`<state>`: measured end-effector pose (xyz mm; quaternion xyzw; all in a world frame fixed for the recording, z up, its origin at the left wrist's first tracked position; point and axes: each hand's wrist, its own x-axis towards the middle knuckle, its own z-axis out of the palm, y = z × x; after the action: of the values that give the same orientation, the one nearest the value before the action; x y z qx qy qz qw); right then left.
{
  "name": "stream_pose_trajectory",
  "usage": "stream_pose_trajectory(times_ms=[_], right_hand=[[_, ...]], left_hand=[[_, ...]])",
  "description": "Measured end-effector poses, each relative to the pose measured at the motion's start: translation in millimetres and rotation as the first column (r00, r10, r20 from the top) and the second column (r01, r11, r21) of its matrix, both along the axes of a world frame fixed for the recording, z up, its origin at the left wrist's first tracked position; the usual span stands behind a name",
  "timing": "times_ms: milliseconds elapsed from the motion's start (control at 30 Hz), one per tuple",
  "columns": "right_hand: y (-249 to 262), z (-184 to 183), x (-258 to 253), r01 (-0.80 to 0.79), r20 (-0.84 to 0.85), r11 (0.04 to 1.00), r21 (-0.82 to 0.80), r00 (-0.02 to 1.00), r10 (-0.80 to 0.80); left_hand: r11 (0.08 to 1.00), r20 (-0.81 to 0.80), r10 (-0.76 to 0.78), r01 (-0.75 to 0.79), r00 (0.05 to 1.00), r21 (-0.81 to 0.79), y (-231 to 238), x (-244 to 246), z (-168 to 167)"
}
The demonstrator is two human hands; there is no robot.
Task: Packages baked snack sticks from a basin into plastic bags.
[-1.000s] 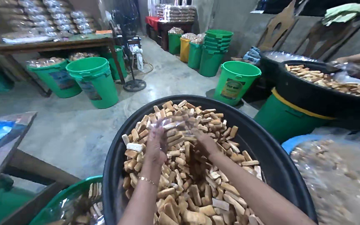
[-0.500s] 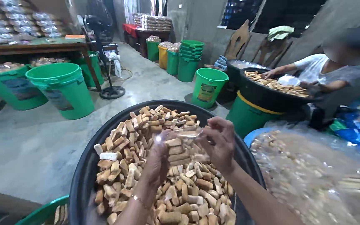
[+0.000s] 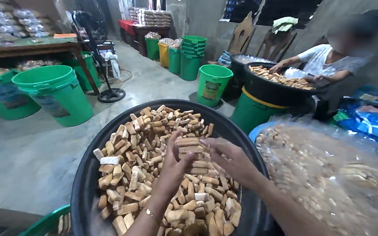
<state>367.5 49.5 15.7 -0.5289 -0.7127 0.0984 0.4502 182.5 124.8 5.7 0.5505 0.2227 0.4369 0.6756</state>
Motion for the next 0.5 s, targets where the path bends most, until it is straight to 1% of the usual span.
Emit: stream_pose_trajectory(times_ms=[67, 100, 167, 200, 267, 333, 367, 400, 433, 467, 500], right_hand=[[-14.2, 5.6, 11.6, -0.160, -0.202, 0.968, -0.191, 0.972, 0.121], [-21.9, 8.2, 13.9, -0.236, -0.275, 0.928, -0.290, 0.949, 0.156], [-32.0, 10.1, 13.5, -0.339, -0.349, 0.833, -0.437, 0.918, 0.190], [-36.2, 10.5, 14.5, -0.349, -0.350, 0.808, -0.475, 0.917, 0.191], [-45.1, 14.3, 19.0, -0.309, -0.268, 0.793, -0.525, 0.944, 0.191], [-53.6, 20.1, 19.7, -0.282, -0.171, 0.789, -0.546, 0.959, 0.224], [-58.4, 20.8, 19.0, -0.280, -0.143, 0.798, -0.533, 0.960, 0.241], [-63.9, 20.8, 20.9, -0.278, -0.129, 0.806, -0.523, 0.960, 0.248], [-69.5, 21.9, 26.5, -0.273, -0.144, 0.817, -0.507, 0.962, 0.232], [-75.1, 24.3, 35.9, -0.271, -0.204, 0.829, -0.490, 0.960, 0.192], [-81.3, 25.4, 47.1, -0.282, -0.309, 0.841, -0.462, 0.940, 0.145]], left_hand=[[0.999, -0.030, 0.046, -0.045, 0.999, 0.021, -1.5, 2.4, 1.3], [0.999, -0.059, 0.043, -0.042, 0.997, 0.021, -2.7, 4.3, 1.4], [1.000, -0.121, 0.009, -0.006, 0.993, 0.027, -6.2, 9.1, 0.6], [0.999, -0.140, 0.007, -0.002, 0.990, 0.036, -7.6, 12.2, 0.4], [0.997, -0.183, 0.028, -0.015, 0.983, 0.075, -10.2, 15.4, 0.7], [0.984, -0.293, 0.066, -0.013, 0.954, 0.179, -18.3, 19.4, 3.3], [0.969, -0.368, 0.064, 0.030, 0.927, 0.245, -23.6, 24.0, 4.0], [0.955, -0.411, 0.067, 0.061, 0.909, 0.292, -27.7, 29.3, 3.3], [0.949, -0.421, 0.073, 0.067, 0.904, 0.309, -28.8, 35.0, 3.2], [0.950, -0.405, 0.077, 0.056, 0.911, 0.307, -26.7, 41.7, 4.6], [0.955, -0.373, 0.087, 0.030, 0.924, 0.296, -24.2, 51.5, 7.5]])
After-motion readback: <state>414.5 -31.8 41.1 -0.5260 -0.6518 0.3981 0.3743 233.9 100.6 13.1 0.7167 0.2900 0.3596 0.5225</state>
